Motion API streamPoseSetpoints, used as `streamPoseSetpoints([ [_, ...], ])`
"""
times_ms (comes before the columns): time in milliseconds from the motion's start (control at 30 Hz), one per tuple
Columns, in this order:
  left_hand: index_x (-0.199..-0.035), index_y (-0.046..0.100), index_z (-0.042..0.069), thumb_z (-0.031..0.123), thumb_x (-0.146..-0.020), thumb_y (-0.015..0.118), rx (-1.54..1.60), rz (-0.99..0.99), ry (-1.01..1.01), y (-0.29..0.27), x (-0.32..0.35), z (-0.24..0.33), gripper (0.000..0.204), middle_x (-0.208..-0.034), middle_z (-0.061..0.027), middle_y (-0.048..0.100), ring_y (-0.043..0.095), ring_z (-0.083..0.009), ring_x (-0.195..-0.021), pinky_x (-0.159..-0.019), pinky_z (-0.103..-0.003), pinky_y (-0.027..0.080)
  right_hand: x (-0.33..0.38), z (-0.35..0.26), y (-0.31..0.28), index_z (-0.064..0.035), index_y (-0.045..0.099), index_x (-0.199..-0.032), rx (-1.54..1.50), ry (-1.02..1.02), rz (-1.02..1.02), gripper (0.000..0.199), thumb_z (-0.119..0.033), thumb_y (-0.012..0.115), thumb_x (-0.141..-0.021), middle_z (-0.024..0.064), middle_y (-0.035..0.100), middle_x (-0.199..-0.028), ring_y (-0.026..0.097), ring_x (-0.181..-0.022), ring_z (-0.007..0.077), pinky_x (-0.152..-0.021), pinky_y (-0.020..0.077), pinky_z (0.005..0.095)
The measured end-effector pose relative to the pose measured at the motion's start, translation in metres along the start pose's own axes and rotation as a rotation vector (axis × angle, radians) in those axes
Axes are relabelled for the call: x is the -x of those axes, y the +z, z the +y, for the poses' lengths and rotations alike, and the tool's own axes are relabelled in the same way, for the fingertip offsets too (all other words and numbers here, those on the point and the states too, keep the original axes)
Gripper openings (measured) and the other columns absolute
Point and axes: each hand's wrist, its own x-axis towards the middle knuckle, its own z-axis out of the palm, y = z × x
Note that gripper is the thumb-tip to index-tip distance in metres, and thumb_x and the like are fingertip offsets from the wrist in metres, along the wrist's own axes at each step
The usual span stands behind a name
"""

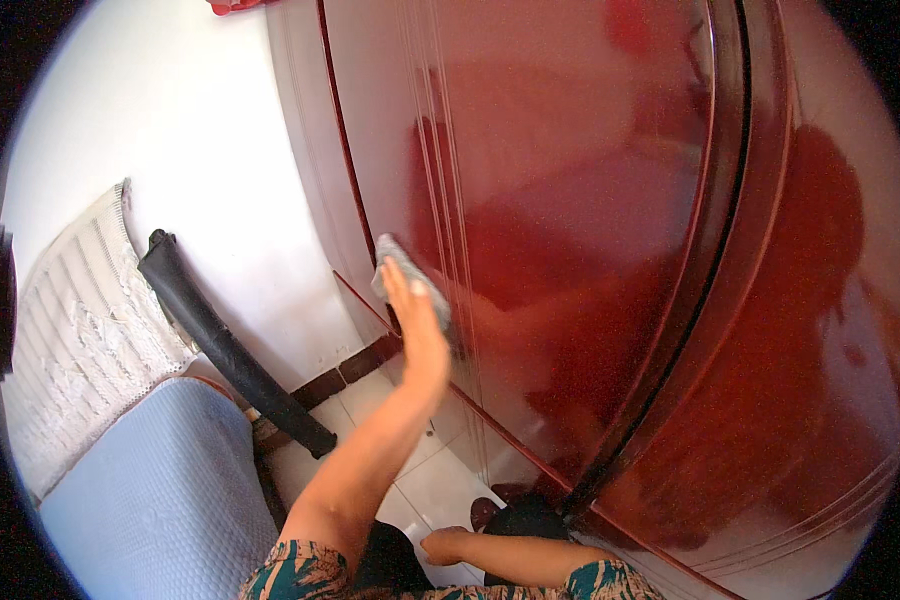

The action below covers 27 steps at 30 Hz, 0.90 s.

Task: The person wipes the exterior surface of a large wooden cabinet using a cloth, moving it repeatedly across the panels and edges.

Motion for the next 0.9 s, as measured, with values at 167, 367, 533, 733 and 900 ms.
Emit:
streamPoseSetpoints([
  [167,-0.151,0.017,0.018,0.039,-0.096,0.04,-0.192,-0.291,0.794,0.014,0.065,0.069,0.063,-0.154,-0.0243,0.004,0.004,-0.0417,-0.143,-0.112,-0.054,0.0,0.007,-0.01,-0.01,0.0009,0.059,-0.104,0.017,0.008,-0.024,0.037,-0.03,0.054,-0.083,0.023,0.063,-0.106,0.06,-0.102,0.0392,-0.086,0.0478,0.0502],
  [367,-0.139,0.044,0.032,0.05,-0.089,0.045,-0.254,-0.354,1.33,0.022,0.054,0.07,0.053,-0.15,-0.0061,0.033,0.023,-0.0263,-0.141,-0.116,-0.048,0.0,0.012,-0.007,-0.013,0.0007,0.059,-0.105,-0.014,0.02,0.011,0.038,-0.03,0.054,-0.083,0.0238,0.062,-0.106,0.06,-0.102,0.0404,-0.085,0.0479,0.0511],
  [533,-0.146,0.033,0.021,0.048,-0.091,0.043,-0.27,-0.184,1.041,-0.007,-0.017,0.026,0.062,-0.153,-0.0196,0.02,0.015,-0.0362,-0.143,-0.113,-0.052,0.006,0.0,-0.005,-0.005,-0.0003,0.057,-0.105,-0.022,-0.018,0.025,0.038,-0.033,0.056,-0.085,0.0258,0.063,-0.102,0.06,-0.099,0.0426,-0.084,0.0475,0.0514],
  [733,-0.149,0.009,0.004,0.038,-0.1,0.029,0.042,0.046,-0.083,-0.026,-0.065,-0.012,0.063,-0.155,-0.0198,0.004,0.002,-0.0321,-0.144,-0.116,-0.04,0.005,0.004,-0.016,-0.014,-0.0005,0.057,-0.107,-0.033,-0.04,-0.015,0.039,-0.032,0.054,-0.085,0.0251,0.062,-0.106,0.059,-0.102,0.0408,-0.086,0.0472,0.0505],
  [900,-0.15,0.009,0.006,0.041,-0.098,0.033,-0.045,0.0,0.075,-0.006,-0.052,0.044,0.067,-0.156,-0.0176,0.001,-0.002,-0.0341,-0.144,-0.116,-0.042,0.004,-0.035,0.017,0.018,0.0003,0.057,-0.106,-0.022,-0.062,0.026,0.038,-0.031,0.053,-0.085,0.0257,0.061,-0.108,0.059,-0.103,0.0401,-0.088,0.0466,0.0504],
])
